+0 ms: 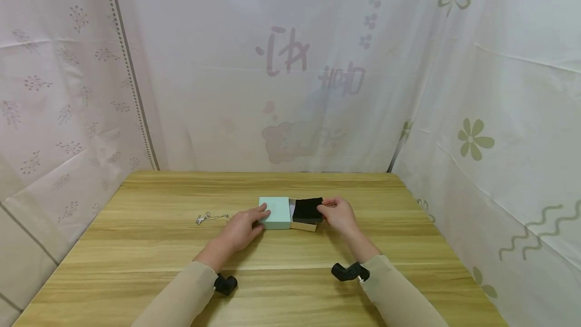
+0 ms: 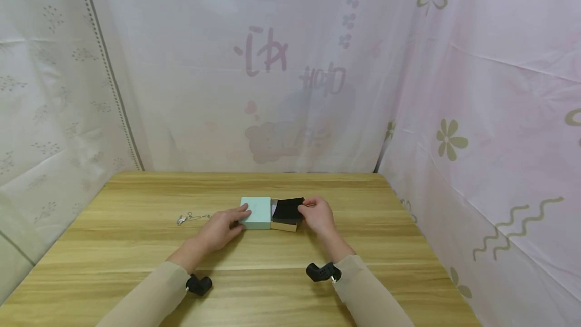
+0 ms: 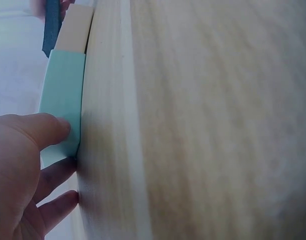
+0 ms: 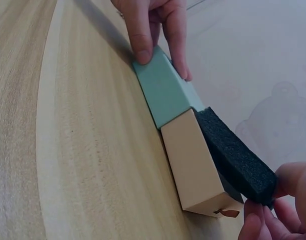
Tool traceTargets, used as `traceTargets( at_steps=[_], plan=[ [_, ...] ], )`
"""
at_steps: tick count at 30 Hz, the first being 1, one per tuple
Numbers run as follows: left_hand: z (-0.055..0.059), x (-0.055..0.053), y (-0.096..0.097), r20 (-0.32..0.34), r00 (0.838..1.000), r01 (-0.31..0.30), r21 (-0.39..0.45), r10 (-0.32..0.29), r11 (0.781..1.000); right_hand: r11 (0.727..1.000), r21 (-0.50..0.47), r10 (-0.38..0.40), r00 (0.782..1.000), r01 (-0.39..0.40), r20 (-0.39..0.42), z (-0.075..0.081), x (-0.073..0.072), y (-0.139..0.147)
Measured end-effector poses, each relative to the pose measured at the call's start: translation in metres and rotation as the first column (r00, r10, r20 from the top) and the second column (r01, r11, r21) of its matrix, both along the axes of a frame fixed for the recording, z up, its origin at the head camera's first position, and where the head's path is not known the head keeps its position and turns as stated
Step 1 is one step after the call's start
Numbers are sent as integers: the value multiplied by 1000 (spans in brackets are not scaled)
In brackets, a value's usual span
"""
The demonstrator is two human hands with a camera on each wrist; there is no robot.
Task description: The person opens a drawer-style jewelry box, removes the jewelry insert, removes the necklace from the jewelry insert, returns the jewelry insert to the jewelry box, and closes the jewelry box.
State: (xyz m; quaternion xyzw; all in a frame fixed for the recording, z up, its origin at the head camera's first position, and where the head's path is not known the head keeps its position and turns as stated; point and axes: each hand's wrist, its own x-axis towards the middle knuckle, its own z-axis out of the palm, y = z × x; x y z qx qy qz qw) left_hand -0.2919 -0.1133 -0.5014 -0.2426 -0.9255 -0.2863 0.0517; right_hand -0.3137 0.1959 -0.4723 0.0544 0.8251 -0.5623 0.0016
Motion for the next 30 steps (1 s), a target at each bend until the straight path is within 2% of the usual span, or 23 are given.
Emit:
traceTargets(
  at_steps=[5, 14, 18, 25, 30],
  plan=[
    [1, 0, 0, 13, 1000, -4, 5, 4, 1000, 999, 41, -14, 1000, 15, -22, -1, 0, -2],
    [2, 0, 0, 26, 1000, -6, 9, 6, 1000, 984, 172, -19, 995, 36, -100, -4, -2, -11],
    [2, 0, 0, 28, 1000, -1, 10, 0, 1000, 973, 225, -20, 995, 42, -101, -4, 0, -15],
    [3, -1, 0, 31, 1000, -2, 11, 2, 1000, 965, 262, 7, 994, 22, -109, -8, 3, -15],
    [3, 0, 0, 28, 1000, -5, 14, 5, 1000, 934, 357, 53, 989, 1, -141, -10, 4, -14]
  ],
)
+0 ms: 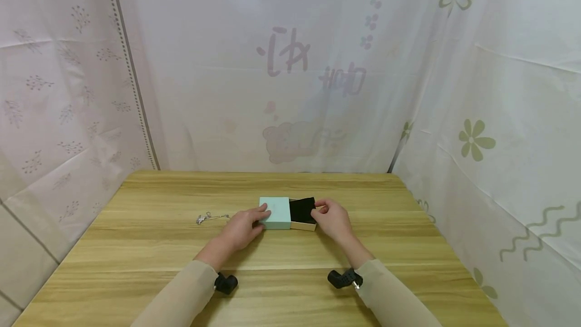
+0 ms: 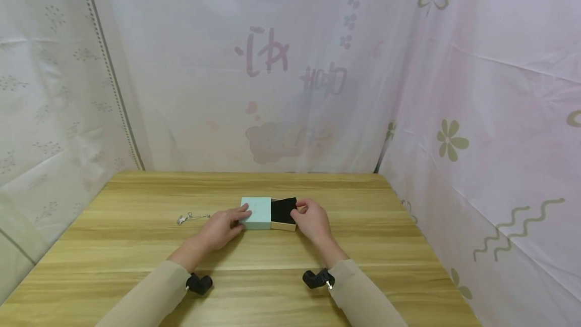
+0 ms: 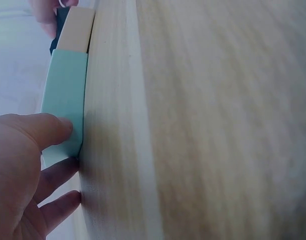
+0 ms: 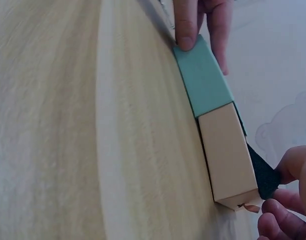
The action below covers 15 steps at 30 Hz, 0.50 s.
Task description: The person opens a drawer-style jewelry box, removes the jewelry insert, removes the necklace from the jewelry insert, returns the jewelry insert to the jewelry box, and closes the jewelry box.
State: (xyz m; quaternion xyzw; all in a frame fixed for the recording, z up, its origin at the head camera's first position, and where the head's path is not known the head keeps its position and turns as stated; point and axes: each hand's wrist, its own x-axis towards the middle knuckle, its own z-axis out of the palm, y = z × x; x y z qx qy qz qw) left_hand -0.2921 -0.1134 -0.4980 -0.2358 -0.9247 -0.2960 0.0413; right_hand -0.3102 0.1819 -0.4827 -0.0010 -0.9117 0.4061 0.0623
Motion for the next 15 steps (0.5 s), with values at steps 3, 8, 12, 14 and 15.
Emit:
traceTargets(
  at_steps=[3, 8, 12, 14, 15],
  plan=[
    [0, 0, 0, 4, 1000, -1, 0, 1, 1000, 998, 54, 16, 1000, -14, -25, -1, 1, -1],
    [0, 0, 0, 6, 1000, -3, -3, 3, 1000, 983, 179, 54, 995, -39, -79, -3, 3, -2],
    [-1, 0, 1, 5, 1000, -6, -3, 6, 1000, 939, 343, 90, 984, -32, -155, -4, 6, -2],
    [-1, 0, 1, 6, 1000, -7, -3, 7, 1000, 908, 418, 109, 977, -24, -182, -4, 7, -1],
    [-1, 0, 1, 6, 1000, -7, -4, 7, 1000, 896, 443, 117, 975, -21, -190, -4, 8, -1]
  ],
)
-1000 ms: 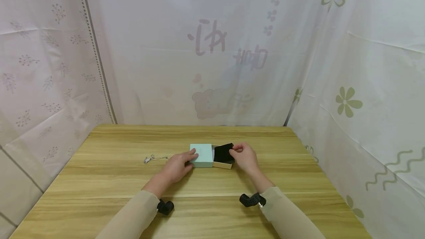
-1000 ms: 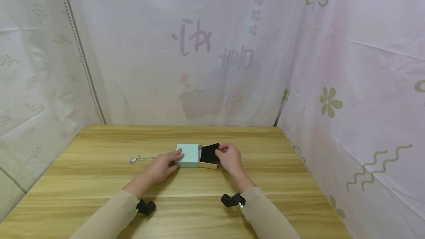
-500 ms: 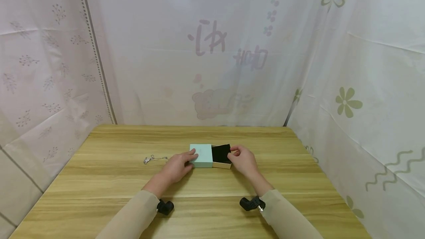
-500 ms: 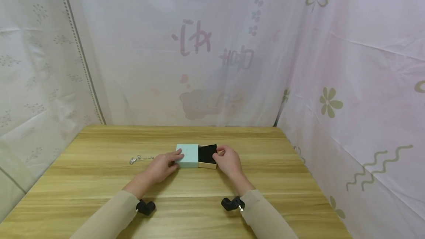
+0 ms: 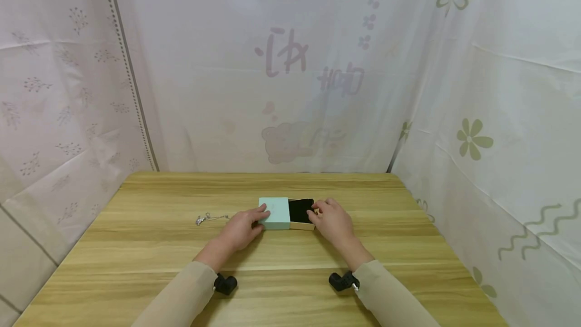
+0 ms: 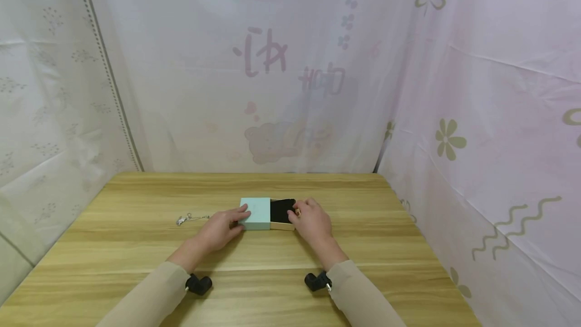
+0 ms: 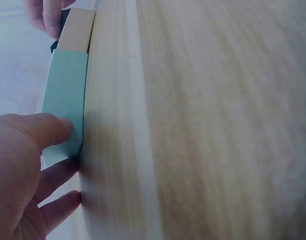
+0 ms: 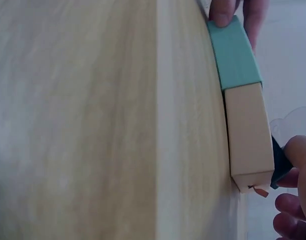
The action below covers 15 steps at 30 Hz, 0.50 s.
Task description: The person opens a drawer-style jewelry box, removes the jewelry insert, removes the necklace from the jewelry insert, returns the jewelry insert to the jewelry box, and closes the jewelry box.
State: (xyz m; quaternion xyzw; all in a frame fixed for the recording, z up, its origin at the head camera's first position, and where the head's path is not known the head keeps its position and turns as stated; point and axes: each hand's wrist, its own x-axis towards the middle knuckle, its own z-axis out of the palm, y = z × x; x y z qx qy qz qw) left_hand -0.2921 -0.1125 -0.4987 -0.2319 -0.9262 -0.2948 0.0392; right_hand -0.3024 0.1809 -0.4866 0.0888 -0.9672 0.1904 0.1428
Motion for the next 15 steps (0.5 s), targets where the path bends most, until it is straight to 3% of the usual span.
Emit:
traceTargets(
  at_steps=[7, 15],
  plan=[
    [1, 1, 0, 5, 1000, 2, 5, -2, 1000, 993, 116, 46, 997, -39, -61, -1, 1, 2],
    [2, 2, 0, 17, 1000, -6, 5, 6, 1000, 992, 103, 72, 997, -70, -21, -3, 1, 4]
  ],
)
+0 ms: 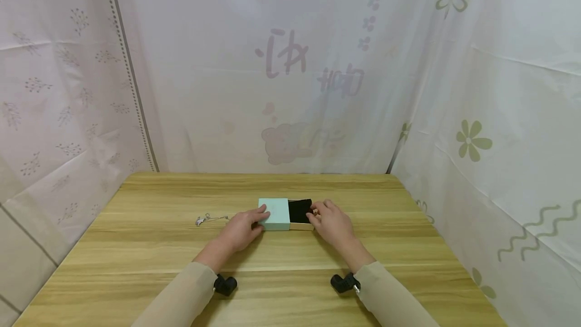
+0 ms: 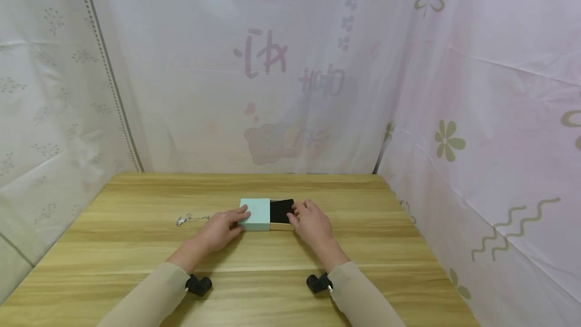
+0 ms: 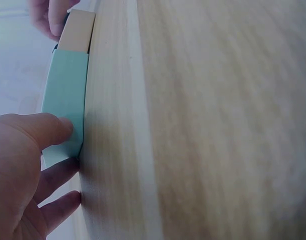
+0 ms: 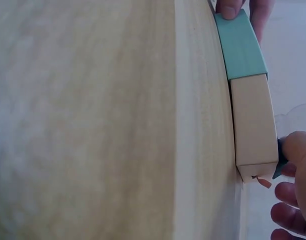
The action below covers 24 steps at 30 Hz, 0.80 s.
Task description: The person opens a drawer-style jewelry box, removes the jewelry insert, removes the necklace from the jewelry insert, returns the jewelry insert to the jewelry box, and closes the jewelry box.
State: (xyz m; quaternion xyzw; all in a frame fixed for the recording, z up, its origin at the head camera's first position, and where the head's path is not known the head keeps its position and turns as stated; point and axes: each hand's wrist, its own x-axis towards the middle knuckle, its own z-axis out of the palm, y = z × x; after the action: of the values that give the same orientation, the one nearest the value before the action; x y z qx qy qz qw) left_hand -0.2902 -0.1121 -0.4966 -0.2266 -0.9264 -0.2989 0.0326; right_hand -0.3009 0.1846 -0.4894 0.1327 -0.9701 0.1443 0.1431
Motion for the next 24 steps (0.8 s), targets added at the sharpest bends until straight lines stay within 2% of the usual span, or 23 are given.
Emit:
traceTargets(
  at_steps=[9, 13, 17, 20, 24],
  plan=[
    [-1, 0, 0, 3, 1000, 8, 7, -8, 1000, 999, 11, 32, 998, -32, 47, -4, 1, 0],
    [-1, 0, -1, 7, 1000, 6, 9, -6, 1000, 995, -97, 33, 997, -27, 64, -7, -4, 3],
    [-1, 0, -1, 3, 1000, 3, 5, -3, 1000, 976, -215, -2, 997, 18, 78, -7, -13, 9],
    [-1, -1, -1, -2, 1000, 2, -1, -2, 1000, 977, -209, -16, 994, 38, 107, -6, -16, 14],
    [-1, -1, -1, -1, 1000, 1, -6, -1, 1000, 988, -153, 6, 988, 18, 153, -6, -16, 16]
  ],
)
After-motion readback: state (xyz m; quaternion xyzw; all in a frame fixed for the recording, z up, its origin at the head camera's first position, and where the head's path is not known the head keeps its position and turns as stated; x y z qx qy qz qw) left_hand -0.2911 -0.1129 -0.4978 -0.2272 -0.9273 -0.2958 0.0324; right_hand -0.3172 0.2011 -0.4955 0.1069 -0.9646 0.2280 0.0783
